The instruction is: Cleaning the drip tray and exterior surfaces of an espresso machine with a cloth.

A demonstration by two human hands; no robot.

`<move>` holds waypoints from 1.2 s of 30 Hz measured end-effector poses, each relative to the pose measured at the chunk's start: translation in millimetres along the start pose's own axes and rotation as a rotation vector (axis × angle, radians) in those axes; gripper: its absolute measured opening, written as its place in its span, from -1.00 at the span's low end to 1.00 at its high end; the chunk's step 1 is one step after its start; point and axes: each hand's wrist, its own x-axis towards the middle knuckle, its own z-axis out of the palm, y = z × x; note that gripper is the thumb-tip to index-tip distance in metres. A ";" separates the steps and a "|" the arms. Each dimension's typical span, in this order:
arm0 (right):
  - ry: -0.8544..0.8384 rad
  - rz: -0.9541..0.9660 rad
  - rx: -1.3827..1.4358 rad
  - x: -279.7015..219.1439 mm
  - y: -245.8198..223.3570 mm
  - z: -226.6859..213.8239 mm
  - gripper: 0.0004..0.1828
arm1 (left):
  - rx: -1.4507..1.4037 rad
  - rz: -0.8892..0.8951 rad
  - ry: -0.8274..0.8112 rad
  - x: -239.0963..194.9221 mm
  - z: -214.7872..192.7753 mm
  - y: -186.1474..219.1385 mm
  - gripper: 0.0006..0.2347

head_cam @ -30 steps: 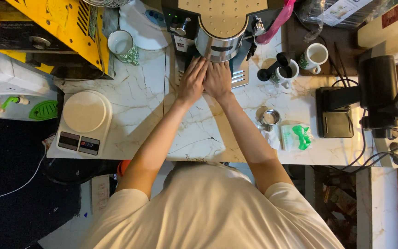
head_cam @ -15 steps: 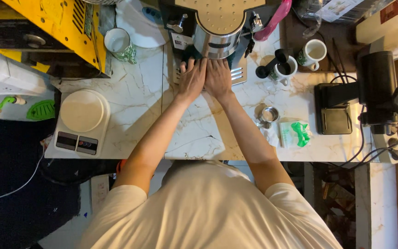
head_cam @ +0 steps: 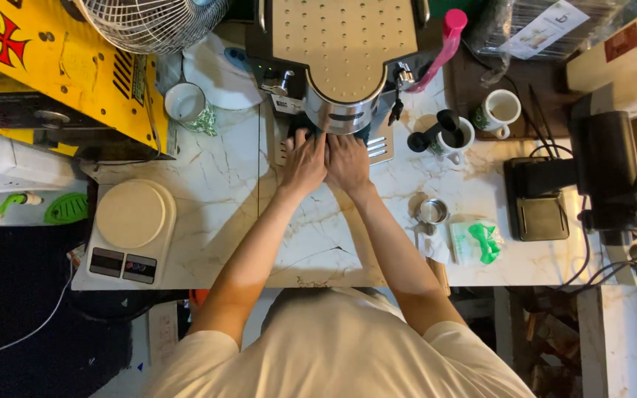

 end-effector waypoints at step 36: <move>0.010 -0.013 0.120 52.8 -19.4 -79.9 -0.77 | -0.011 0.086 0.307 10.4 20.9 -12.9 -0.67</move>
